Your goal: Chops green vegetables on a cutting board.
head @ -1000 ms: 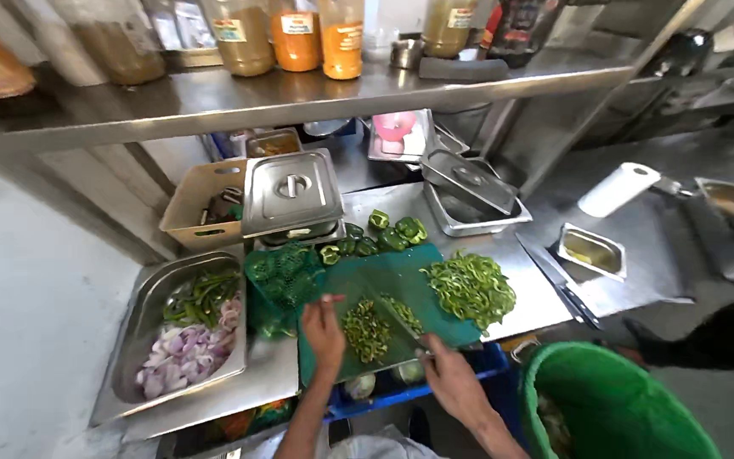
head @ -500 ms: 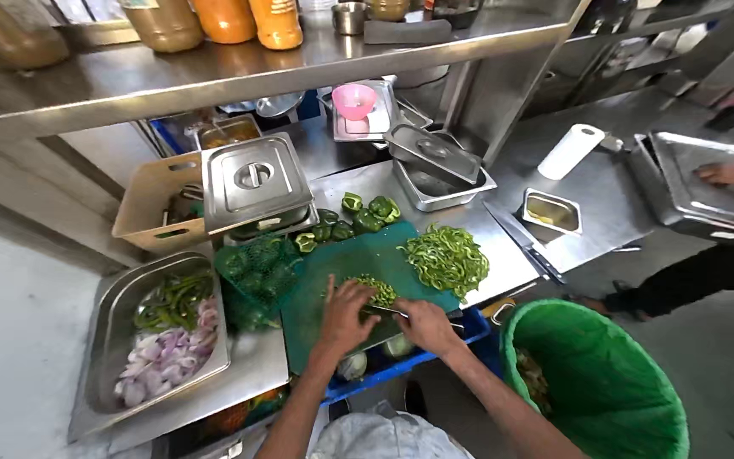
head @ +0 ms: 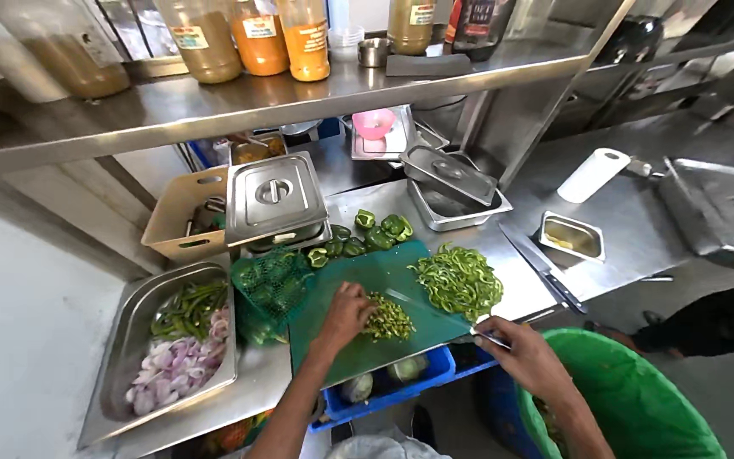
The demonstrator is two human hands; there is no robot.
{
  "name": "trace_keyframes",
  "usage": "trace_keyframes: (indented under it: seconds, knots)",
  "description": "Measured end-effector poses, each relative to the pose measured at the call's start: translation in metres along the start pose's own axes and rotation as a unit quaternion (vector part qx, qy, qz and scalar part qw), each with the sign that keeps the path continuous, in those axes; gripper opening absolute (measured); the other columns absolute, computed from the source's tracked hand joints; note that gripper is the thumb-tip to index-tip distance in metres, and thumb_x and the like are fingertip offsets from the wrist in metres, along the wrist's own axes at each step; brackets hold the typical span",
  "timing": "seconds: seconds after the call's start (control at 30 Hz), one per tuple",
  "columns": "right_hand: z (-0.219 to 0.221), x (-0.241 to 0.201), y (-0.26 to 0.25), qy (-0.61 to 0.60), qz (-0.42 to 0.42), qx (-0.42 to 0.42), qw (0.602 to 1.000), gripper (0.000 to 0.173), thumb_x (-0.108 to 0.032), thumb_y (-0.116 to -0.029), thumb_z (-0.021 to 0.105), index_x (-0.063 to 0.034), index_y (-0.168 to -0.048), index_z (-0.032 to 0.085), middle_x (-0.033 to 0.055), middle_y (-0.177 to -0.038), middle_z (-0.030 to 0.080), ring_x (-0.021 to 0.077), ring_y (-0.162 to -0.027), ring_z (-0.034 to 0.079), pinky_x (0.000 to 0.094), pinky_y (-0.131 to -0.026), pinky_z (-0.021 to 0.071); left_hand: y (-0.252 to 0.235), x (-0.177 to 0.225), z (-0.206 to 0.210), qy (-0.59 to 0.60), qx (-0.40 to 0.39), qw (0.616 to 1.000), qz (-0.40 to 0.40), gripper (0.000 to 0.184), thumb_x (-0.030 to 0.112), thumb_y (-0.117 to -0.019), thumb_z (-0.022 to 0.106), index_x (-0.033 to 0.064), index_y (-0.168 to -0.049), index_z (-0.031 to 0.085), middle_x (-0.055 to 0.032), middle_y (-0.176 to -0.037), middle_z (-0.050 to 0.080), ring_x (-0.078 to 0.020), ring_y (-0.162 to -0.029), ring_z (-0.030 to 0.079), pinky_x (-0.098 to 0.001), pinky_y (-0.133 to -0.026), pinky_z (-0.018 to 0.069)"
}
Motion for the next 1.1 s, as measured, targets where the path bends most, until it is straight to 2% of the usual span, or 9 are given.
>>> trace_keyframes:
  seconds: [0.13,0.27,0.47,0.57,0.63,0.7,0.8,0.9,1.1]
  knots:
    - [-0.002,0.037,0.021,-0.146,0.083,0.141,0.976,0.033,-0.029,-0.0994,0.066,-0.0106,-0.126,0.067,0.0061,-0.082,0.068,0.0194,-0.067,0.065,0.0429,-0.063,0.0576,0.001,0.004,-0.017,0.039,-0.041,0.995,-0.080,0.035,0.020,-0.1075,0.051,0.0183,-0.140,0.065,-0.0084,-0.127,0.071,-0.0224,-0.117,0.068,-0.0432,-0.107,0.0521]
    - [-0.002,0.059,0.023,-0.136,0.163,0.177,0.961,0.034,-0.020,-0.1032,0.061,-0.0096,-0.136,0.062,0.0141,-0.095,0.071,0.0270,-0.076,0.068,0.0516,-0.071,0.0584,0.013,-0.008,-0.023,0.051,0.022,0.988,-0.145,0.034,0.035,-0.1070,0.055,0.0175,-0.131,0.071,-0.0049,-0.101,0.077,-0.0176,-0.088,0.074,-0.0429,-0.087,0.0609]
    - [0.004,0.041,0.014,-0.165,0.204,0.185,0.947,0.037,-0.021,-0.1064,0.056,-0.0049,-0.139,0.055,0.0136,-0.091,0.068,0.0246,-0.070,0.065,0.0461,-0.063,0.0573,0.041,-0.047,0.006,0.055,0.133,0.974,-0.177,0.031,0.028,-0.1060,0.056,0.0157,-0.131,0.071,-0.0059,-0.135,0.067,-0.0223,-0.128,0.062,-0.0461,-0.109,0.0508]
    - [0.028,0.008,0.013,-0.171,0.182,0.145,0.957,0.039,-0.028,-0.1048,0.059,-0.0067,-0.138,0.057,0.0124,-0.089,0.069,0.0247,-0.069,0.067,0.0480,-0.063,0.0590,0.050,-0.050,0.007,0.061,0.151,0.966,-0.202,0.032,0.032,-0.1060,0.056,0.0145,-0.125,0.074,-0.0071,-0.107,0.077,-0.0205,-0.093,0.074,-0.0447,-0.089,0.0605]
    - [0.048,-0.011,0.012,-0.176,0.177,0.104,0.963,0.038,-0.028,-0.1038,0.059,-0.0108,-0.137,0.059,0.0079,-0.090,0.071,0.0211,-0.070,0.069,0.0441,-0.064,0.0603,0.043,-0.045,0.005,0.066,0.174,0.967,-0.174,0.036,0.040,-0.1020,0.061,0.0183,-0.128,0.074,-0.0051,-0.076,0.071,-0.0177,-0.059,0.062,-0.0419,-0.062,0.0563]
    - [0.065,-0.024,0.007,-0.194,0.169,0.099,0.961,0.037,-0.026,-0.1024,0.061,-0.0131,-0.137,0.061,0.0050,-0.087,0.071,0.0185,-0.069,0.067,0.0407,-0.063,0.0590,0.031,-0.040,-0.002,0.069,0.184,0.969,-0.147,0.051,0.053,-0.0967,0.064,0.0220,-0.137,0.068,-0.0036,-0.064,0.061,-0.0170,-0.049,0.051,-0.0417,-0.054,0.0509]
    - [0.070,-0.023,-0.003,-0.205,0.180,0.140,0.952,0.038,-0.027,-0.1025,0.062,-0.0121,-0.137,0.061,0.0040,-0.083,0.070,0.0176,-0.066,0.066,0.0388,-0.062,0.0589,0.022,-0.030,-0.006,0.075,0.189,0.974,-0.101,0.059,0.057,-0.0954,0.064,0.0217,-0.143,0.063,-0.0023,-0.077,0.065,-0.0154,-0.061,0.056,-0.0394,-0.062,0.0547]
    - [0.047,-0.011,-0.011,-0.192,0.185,0.185,0.946,0.040,-0.027,-0.1031,0.062,-0.0079,-0.138,0.060,0.0079,-0.087,0.070,0.0207,-0.070,0.068,0.0431,-0.066,0.0607,0.042,-0.013,0.008,0.082,0.168,0.982,-0.033,0.039,0.047,-0.0963,0.067,0.0202,-0.124,0.075,-0.0018,-0.096,0.073,-0.0133,-0.080,0.068,-0.0367,-0.076,0.0607]
    - [0.009,0.007,-0.003,-0.159,0.173,0.198,0.952,0.037,-0.022,-0.1056,0.060,-0.0058,-0.138,0.057,0.0158,-0.091,0.068,0.0278,-0.072,0.066,0.0510,-0.066,0.0580,0.137,-0.003,0.085,-0.043,-0.080,0.995,-0.041,0.027,0.040,-0.1010,0.060,0.0224,-0.110,0.078,-0.0029,-0.105,0.075,-0.0241,-0.105,0.070,-0.0468,-0.092,0.0582]
Point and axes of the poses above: each hand's wrist, its own y-axis away from the middle knuckle, its own z-axis out of the palm, x = y × z, the point moved 2 cm from there along -y, towards the middle knuckle
